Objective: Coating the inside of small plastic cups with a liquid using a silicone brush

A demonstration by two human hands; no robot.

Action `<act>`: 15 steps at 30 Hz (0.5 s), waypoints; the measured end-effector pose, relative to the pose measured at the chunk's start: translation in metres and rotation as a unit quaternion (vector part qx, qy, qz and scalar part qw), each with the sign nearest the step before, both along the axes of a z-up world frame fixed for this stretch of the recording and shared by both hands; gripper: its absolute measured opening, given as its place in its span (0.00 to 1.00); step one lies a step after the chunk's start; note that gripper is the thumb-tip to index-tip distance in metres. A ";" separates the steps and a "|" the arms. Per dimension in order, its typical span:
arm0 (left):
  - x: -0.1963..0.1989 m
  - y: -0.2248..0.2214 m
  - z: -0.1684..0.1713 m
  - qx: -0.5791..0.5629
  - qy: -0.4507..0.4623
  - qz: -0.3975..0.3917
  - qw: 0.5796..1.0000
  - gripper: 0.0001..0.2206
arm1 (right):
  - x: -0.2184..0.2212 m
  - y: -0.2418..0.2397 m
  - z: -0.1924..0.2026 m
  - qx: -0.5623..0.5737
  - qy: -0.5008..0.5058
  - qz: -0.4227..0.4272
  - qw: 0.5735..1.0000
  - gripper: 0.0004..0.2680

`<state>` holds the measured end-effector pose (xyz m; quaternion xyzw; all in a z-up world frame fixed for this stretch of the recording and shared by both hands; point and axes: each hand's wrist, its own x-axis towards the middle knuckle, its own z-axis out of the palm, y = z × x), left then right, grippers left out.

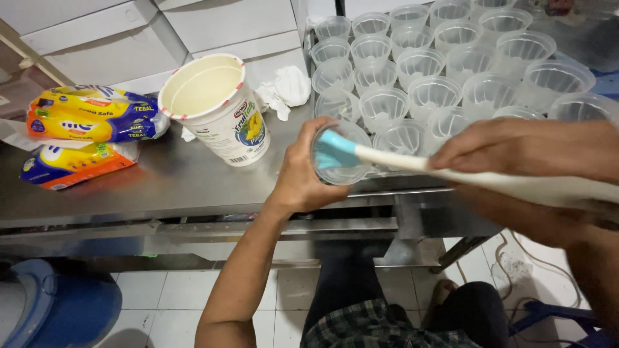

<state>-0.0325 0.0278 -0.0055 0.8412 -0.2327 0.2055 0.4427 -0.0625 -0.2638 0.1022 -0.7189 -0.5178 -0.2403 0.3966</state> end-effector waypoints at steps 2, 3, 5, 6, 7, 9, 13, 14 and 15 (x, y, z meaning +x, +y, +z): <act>0.003 0.003 -0.003 0.038 0.011 0.020 0.999 0.40 | 0.045 -0.018 0.004 -0.323 0.574 0.115 0.743 0.28; 0.001 0.003 0.000 0.037 0.012 0.021 0.999 0.40 | 0.030 -0.008 0.004 -0.323 0.575 0.116 0.742 0.28; -0.002 0.001 0.005 0.038 0.035 0.014 0.999 0.40 | -0.001 0.011 0.001 -0.070 -0.127 0.065 0.987 0.03; 0.002 0.000 -0.001 0.038 0.035 0.014 0.999 0.40 | 0.017 0.000 -0.028 -0.071 -0.126 0.065 0.987 0.03; 0.006 -0.001 -0.007 0.046 0.007 0.023 0.999 0.41 | 0.034 -0.011 -0.057 -0.088 -0.062 0.051 0.993 0.05; 0.013 -0.002 -0.020 0.056 -0.022 0.032 0.998 0.41 | 0.033 -0.008 -0.069 -0.104 0.003 0.037 0.994 0.09; 0.023 0.003 -0.040 0.046 -0.141 0.040 0.988 0.42 | 0.012 0.004 -0.051 0.090 0.012 -0.022 0.996 0.03; 0.023 0.005 -0.044 0.040 -0.152 0.050 0.986 0.43 | 0.019 -0.004 -0.061 0.105 0.058 -0.025 0.992 0.06; 0.021 0.003 -0.039 0.040 -0.153 0.049 0.986 0.43 | 0.016 -0.008 -0.056 0.105 0.057 -0.026 0.993 0.06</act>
